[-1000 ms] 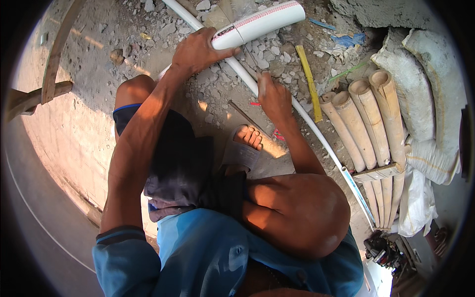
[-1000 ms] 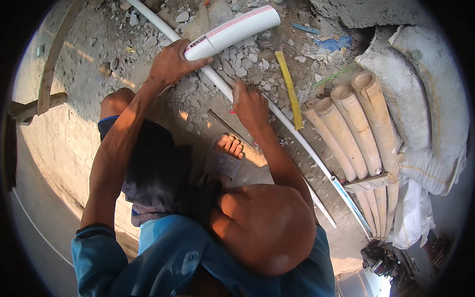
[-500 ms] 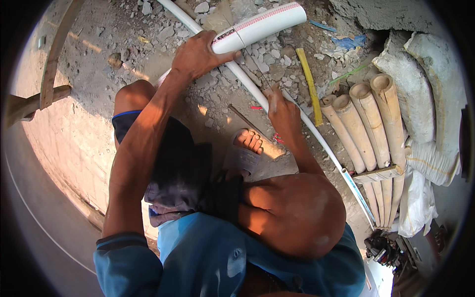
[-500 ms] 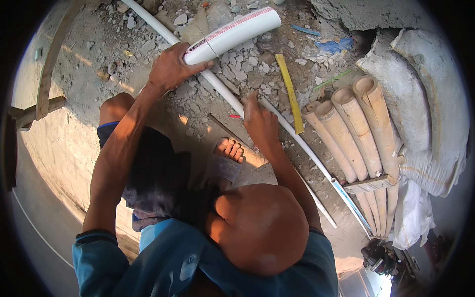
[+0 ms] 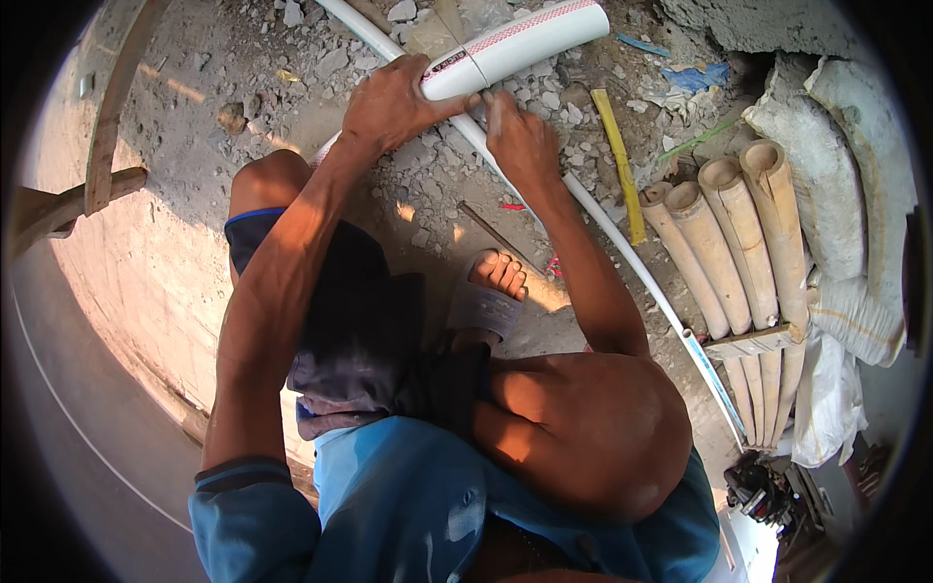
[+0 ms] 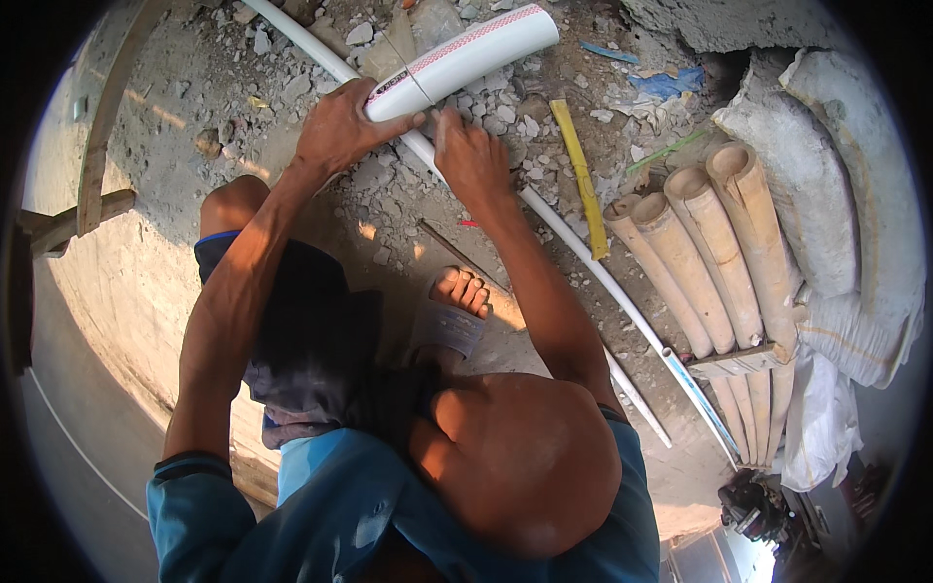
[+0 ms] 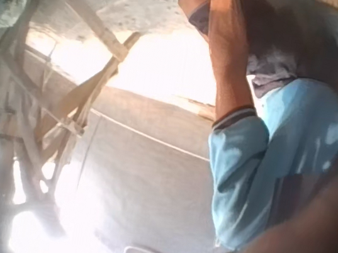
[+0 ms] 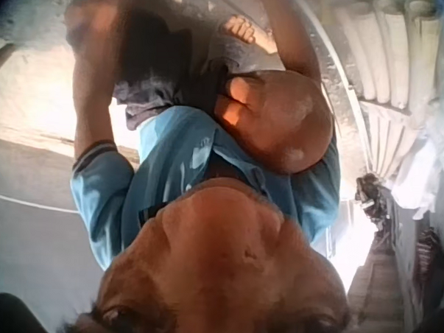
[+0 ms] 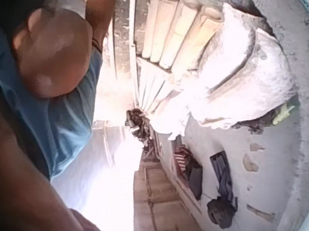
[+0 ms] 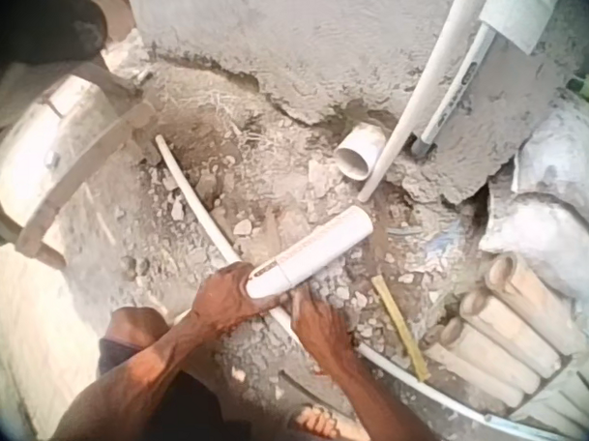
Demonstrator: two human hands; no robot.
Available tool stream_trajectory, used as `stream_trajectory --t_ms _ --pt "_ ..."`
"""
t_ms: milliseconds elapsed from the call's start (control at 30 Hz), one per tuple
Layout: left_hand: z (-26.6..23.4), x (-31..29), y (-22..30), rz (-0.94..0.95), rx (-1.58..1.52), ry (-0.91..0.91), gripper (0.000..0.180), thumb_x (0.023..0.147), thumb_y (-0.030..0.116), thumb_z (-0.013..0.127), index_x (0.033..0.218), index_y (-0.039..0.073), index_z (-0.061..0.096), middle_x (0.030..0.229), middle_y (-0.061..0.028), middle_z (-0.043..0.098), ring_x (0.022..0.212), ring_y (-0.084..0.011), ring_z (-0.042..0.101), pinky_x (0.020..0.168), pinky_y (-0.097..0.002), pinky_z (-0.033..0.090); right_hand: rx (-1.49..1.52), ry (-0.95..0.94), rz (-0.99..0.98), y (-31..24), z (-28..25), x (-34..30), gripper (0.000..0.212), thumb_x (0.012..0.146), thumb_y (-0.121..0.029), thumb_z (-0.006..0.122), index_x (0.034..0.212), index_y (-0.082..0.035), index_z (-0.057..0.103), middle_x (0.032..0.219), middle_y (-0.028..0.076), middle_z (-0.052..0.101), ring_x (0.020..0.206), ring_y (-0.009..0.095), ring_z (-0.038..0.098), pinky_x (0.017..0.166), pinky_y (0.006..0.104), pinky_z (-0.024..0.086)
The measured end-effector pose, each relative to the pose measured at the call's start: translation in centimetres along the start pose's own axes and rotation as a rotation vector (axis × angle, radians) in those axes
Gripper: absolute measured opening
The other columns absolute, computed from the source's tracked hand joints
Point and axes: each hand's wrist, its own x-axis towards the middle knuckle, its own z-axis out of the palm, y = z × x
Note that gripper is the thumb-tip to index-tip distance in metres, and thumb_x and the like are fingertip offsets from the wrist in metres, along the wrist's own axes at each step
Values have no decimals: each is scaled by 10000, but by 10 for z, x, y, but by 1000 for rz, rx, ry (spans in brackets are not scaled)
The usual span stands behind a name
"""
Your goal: The person cuts a PVC pipe using a saw blade, then uses a tape measure to check distances near an opening in the ground and clears debris from the opening by hand.
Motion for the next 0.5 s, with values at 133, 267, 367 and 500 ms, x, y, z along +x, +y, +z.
stream_trajectory --t_ms 133,267,367,500 --pt "-3 -4 1 -43 52 -18 790 781 754 734 1099 32 689 917 -207 752 889 -399 752 811 -501 582 25 -64 -18 -13 -15 9 218 1049 -223 497 1060 -30 598 789 303 692 788 503 704 703 614 545" --pt "-3 -2 -1 -34 98 16 815 792 772 706 1152 41 671 919 -217 758 881 -415 750 801 -516 583 -16 -68 13 -20 -24 10 193 1036 -190 511 1068 -34 620 837 250 732 795 462 726 700 586 563" --pt "1 -4 0 -30 131 32 824 792 775 701 1168 43 663 923 -220 756 876 -415 751 795 -523 586 -9 -46 -2 -6 -22 -8 194 1047 -203 509 1037 -34 605 832 248 727 780 464 721 696 568 567" --pt "0 -6 6 -50 172 23 829 801 769 697 1193 41 648 957 -219 754 879 -417 752 796 -532 587 -32 -99 102 -7 -50 -56 233 1057 -243 522 1003 -36 615 827 236 721 790 469 712 728 565 564"
